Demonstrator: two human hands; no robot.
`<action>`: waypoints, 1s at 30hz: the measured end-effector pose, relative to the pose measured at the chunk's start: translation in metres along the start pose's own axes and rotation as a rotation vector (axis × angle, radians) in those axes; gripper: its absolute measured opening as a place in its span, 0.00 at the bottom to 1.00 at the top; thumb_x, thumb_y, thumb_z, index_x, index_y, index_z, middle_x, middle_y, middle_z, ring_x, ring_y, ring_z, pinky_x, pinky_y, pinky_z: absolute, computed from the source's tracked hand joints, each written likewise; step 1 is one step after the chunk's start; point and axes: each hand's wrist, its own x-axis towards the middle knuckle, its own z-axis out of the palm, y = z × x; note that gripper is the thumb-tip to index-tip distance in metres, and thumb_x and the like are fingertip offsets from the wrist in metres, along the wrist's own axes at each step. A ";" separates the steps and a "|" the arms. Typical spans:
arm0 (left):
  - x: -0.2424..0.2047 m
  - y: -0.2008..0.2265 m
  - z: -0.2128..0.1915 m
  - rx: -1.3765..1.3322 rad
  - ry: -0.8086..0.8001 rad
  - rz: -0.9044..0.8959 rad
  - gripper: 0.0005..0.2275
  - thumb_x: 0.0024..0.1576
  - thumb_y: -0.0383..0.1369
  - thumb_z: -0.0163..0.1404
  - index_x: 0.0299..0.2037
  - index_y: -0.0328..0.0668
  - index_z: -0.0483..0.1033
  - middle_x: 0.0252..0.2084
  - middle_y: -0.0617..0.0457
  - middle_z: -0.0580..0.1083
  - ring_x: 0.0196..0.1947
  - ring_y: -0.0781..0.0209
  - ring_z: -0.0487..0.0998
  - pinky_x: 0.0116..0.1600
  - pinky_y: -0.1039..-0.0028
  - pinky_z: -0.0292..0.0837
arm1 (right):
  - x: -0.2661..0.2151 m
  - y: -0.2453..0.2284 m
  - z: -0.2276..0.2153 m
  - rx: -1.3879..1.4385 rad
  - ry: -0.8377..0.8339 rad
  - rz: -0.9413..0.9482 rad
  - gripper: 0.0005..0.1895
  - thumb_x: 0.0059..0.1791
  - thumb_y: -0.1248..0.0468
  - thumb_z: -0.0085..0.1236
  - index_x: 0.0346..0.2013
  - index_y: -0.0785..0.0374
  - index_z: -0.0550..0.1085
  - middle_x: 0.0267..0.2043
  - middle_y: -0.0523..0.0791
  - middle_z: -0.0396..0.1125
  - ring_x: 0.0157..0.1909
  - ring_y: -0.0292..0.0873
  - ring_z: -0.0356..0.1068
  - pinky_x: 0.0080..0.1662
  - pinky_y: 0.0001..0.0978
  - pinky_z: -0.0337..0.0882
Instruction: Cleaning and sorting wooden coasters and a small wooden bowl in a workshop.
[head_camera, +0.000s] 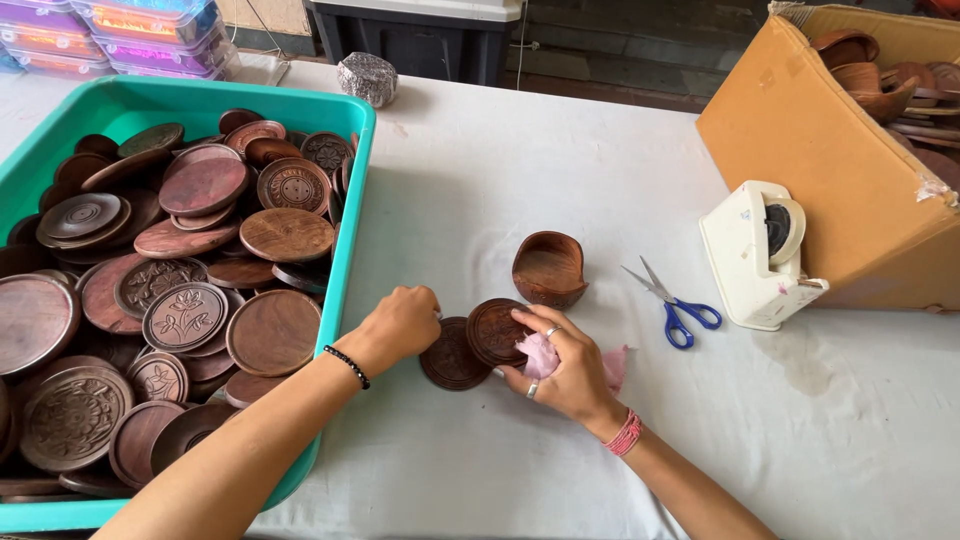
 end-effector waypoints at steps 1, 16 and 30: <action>0.000 -0.001 0.001 0.002 -0.001 -0.002 0.09 0.50 0.23 0.49 0.39 0.33 0.80 0.39 0.31 0.78 0.40 0.34 0.80 0.48 0.57 0.78 | 0.000 0.000 0.002 0.002 0.000 0.001 0.36 0.35 0.58 0.76 0.56 0.65 0.75 0.60 0.53 0.69 0.56 0.49 0.75 0.52 0.36 0.76; -0.048 0.035 0.003 0.409 -0.167 0.412 0.53 0.41 0.58 0.70 0.69 0.34 0.56 0.68 0.27 0.58 0.64 0.27 0.61 0.57 0.45 0.66 | -0.012 0.010 -0.018 -0.318 -0.147 0.069 0.34 0.34 0.51 0.75 0.50 0.62 0.76 0.54 0.49 0.71 0.42 0.50 0.78 0.43 0.39 0.78; -0.065 0.079 -0.058 0.449 -0.011 0.337 0.48 0.36 0.45 0.64 0.69 0.35 0.58 0.48 0.44 0.69 0.44 0.46 0.77 0.49 0.62 0.77 | -0.008 0.001 -0.035 -0.149 -0.165 0.112 0.30 0.42 0.47 0.70 0.51 0.62 0.76 0.53 0.44 0.69 0.36 0.42 0.76 0.38 0.38 0.75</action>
